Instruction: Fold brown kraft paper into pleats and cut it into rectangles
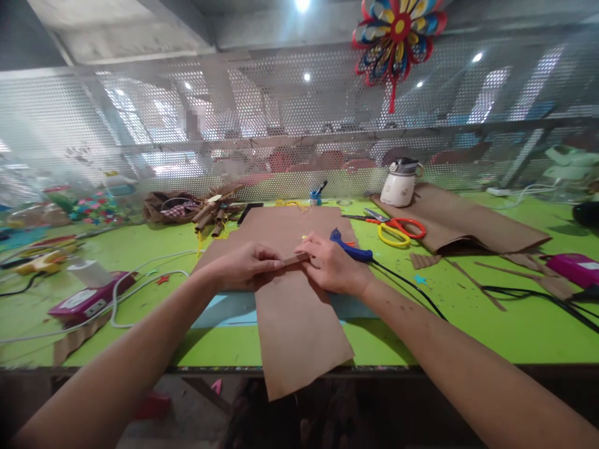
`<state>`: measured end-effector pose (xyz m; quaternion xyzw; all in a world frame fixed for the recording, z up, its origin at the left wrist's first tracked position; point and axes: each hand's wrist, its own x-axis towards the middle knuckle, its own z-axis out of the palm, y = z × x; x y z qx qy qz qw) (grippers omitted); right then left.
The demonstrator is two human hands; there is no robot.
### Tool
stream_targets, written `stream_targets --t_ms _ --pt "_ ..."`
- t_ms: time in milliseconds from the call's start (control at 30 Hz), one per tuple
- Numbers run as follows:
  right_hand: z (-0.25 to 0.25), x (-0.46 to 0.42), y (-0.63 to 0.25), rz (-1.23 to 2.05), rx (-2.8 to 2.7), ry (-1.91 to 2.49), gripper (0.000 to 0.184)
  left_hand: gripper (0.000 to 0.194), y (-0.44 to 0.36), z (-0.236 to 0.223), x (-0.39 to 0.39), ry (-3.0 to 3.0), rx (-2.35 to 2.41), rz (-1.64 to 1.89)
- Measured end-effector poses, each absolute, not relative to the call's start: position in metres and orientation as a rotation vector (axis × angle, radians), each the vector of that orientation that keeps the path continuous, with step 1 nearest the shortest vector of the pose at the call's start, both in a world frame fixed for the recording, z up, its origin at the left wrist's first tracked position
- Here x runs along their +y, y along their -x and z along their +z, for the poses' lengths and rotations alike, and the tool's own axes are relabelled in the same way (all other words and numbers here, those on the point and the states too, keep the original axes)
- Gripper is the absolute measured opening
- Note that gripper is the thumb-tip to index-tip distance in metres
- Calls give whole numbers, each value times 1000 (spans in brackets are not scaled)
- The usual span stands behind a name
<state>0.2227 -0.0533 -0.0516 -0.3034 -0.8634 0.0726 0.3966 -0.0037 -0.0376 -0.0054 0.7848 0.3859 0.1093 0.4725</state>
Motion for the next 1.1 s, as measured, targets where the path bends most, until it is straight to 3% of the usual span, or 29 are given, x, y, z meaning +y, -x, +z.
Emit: stream_targets --t_ms 100,233,867,1100 --pt "-46 -54 -226 543 -2076 859 35 37 3 -5 -37 -2113 930 293" --pt "-43 -53 -227 815 -1982 1019 30 33 0 -7 -35 -2333 866 319" --pt "-37 -51 -234 957 -1927 1004 27 22 -7 -13 -42 -2781 947 515" --pt "-38 -53 -230 649 -2138 957 24 20 -9 -19 -39 -2799 921 548"
